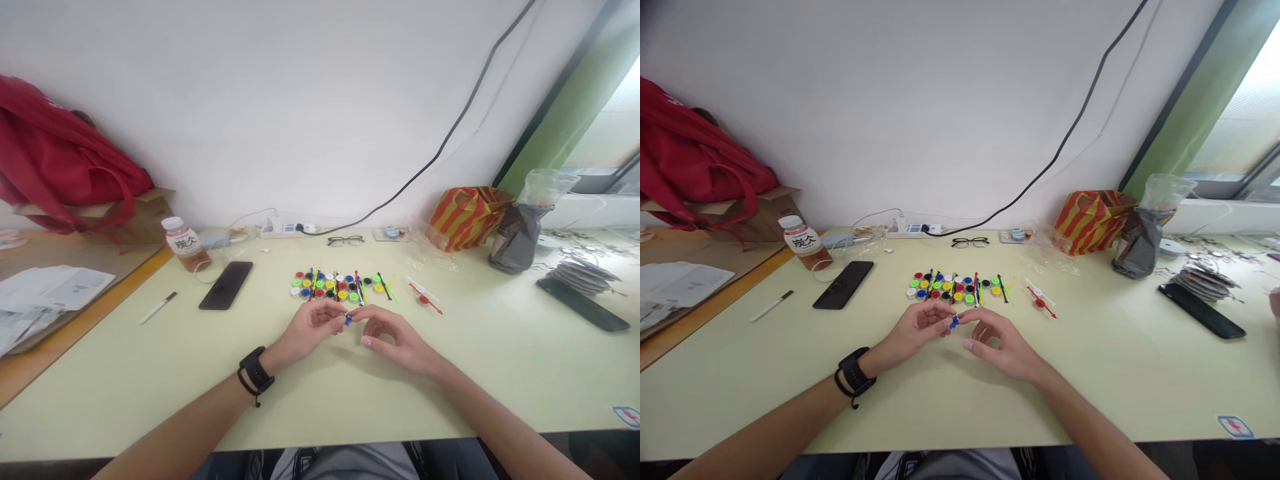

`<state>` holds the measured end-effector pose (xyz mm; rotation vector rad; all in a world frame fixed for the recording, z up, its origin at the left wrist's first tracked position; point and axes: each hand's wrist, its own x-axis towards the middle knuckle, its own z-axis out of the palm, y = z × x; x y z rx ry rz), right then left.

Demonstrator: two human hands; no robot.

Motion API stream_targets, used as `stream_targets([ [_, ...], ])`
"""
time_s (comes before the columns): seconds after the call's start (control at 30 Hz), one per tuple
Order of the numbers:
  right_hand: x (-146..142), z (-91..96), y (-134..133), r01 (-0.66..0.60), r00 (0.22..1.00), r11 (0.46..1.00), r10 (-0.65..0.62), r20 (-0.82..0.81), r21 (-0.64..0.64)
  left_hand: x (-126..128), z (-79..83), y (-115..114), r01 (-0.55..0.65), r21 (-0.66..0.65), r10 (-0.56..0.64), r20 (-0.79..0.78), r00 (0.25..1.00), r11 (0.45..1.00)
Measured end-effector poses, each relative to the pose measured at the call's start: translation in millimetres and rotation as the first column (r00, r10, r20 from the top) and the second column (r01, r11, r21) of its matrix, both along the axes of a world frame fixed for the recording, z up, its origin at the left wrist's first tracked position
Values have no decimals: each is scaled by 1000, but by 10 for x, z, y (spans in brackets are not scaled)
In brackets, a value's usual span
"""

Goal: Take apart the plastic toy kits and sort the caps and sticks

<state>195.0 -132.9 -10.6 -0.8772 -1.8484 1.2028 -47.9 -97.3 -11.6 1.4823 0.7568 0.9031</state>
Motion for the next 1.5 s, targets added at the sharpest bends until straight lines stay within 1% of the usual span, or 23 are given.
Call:
stream_targets([
  [0.2, -6, -32, -12, 33, 999, 999, -32, 16, -17, -9, 7, -5, -10, 1, 10, 2, 1000, 1000],
  [0.33, -30, -57, -25, 108, 993, 990, -112, -40, -89, -4, -10, 1, -20, 1, 20, 13, 1000, 1000],
  [0.4, -41, -46, -27, 118, 990, 985, -127, -65, -127, -1, -15, 4, -23, -6, 23, 12, 1000, 1000],
  [0.47, -40, -20, -22, 96, 993, 985, -104, -48, -144, 0, -16, 4, -28, -11, 28, 8, 1000, 1000],
  [0.6, -10, 43, -1, 26, 998, 994, -19, 65, -107, -1, -19, 4, -31, -5, 31, 5, 1000, 1000],
  [0.77, -13, 90, 1, 36, 999, 996, -35, 16, -84, 2, -28, 6, -32, -6, 32, -17, 999, 999],
  [0.97, -29, 60, -14, -4, 999, 996, 8, 45, -86, -3, -5, -6, 13, 1, -13, -31, 999, 1000],
  [1.03, -39, 44, -12, 15, 999, 997, -12, 52, -75, -3, 7, -14, 29, -15, -29, -18, 999, 999],
  [1.1, -55, 29, -4, 60, 997, 997, -57, 58, -53, -2, 16, -27, 62, -50, -63, -10, 998, 997],
  [1.2, -76, 6, 6, 97, 990, 995, -92, 110, -40, 0, 27, -48, 152, -107, -153, -4, 988, 983],
  [1.3, -82, -17, 3, 58, 986, 997, -51, 159, -45, -1, 40, -61, 193, -126, -196, -6, 981, 973],
  [1.5, -89, -44, -16, 15, 978, 1000, -16, 209, 7, -3, 53, -66, 240, -98, -243, -21, 970, 966],
])
